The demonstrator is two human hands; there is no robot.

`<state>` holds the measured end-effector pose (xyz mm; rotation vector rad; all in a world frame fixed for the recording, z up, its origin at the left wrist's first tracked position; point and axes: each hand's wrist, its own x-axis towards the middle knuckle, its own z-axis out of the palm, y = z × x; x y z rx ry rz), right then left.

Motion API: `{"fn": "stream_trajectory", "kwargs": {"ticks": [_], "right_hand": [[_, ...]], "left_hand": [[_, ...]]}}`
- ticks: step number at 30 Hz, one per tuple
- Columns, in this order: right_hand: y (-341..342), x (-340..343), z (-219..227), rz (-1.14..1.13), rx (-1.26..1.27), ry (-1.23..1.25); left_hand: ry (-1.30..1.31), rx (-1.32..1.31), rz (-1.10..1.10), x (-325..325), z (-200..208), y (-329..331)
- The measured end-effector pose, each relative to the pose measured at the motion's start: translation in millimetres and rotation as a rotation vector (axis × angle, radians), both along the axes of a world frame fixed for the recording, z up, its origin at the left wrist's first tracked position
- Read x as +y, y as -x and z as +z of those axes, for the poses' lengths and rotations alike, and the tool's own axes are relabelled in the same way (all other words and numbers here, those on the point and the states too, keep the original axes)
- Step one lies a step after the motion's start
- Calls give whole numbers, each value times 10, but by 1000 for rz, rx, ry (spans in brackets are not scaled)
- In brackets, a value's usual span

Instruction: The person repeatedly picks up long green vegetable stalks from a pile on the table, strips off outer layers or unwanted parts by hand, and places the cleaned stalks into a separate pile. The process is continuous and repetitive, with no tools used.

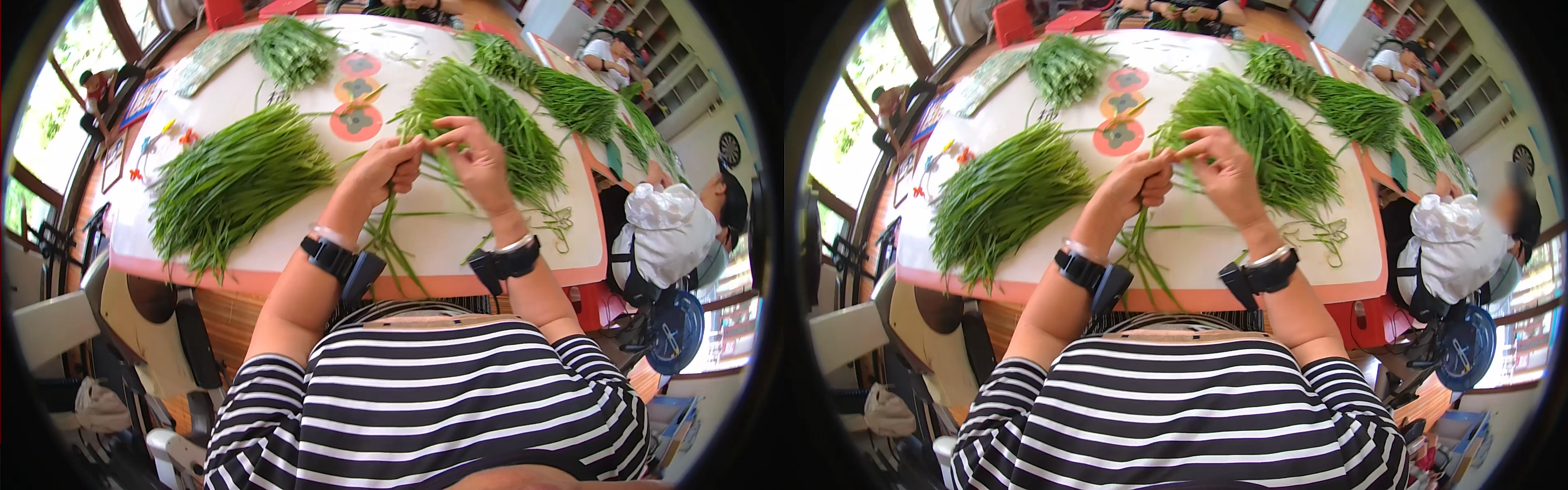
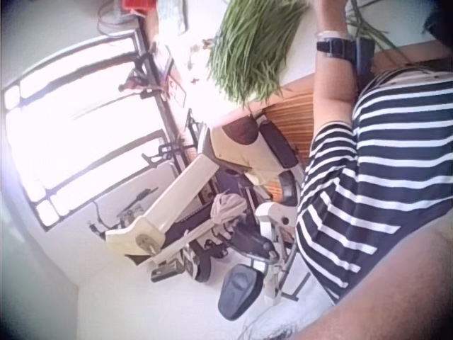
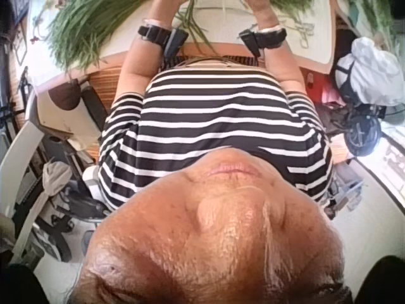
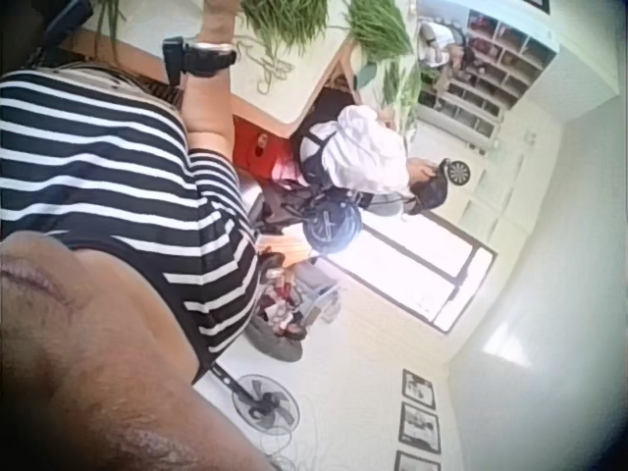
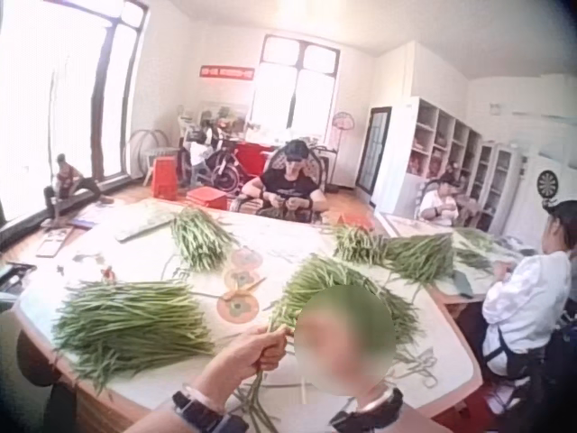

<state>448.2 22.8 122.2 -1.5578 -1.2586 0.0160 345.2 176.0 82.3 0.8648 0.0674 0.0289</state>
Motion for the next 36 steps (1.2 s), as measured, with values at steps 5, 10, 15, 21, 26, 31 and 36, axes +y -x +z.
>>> {"fn": "stream_trajectory", "kwargs": {"ticks": [5, 10, 15, 21, 26, 31, 36], "right_hand": [[64, 177, -77, 59, -246, -66], [24, 111, -114, 20, -126, -6], [-231, -16, -237, -285, -137, 118], [-287, 88, -376, -234, -245, 228], [-283, 309, -401, -326, -464, 251], [-334, 389, -404, -369, -472, 291], [-380, 345, -400, -334, -343, 138]], "left_hand": [[43, -7, 106, 65, -3, 40], [48, -15, 267, 180, -85, -16], [167, -121, 223, 340, -238, -47], [89, -12, 269, 278, -162, -9], [112, -13, 218, 322, -193, -19], [112, 10, 203, 322, -184, -21], [120, 42, 210, 277, -130, -39]]}}
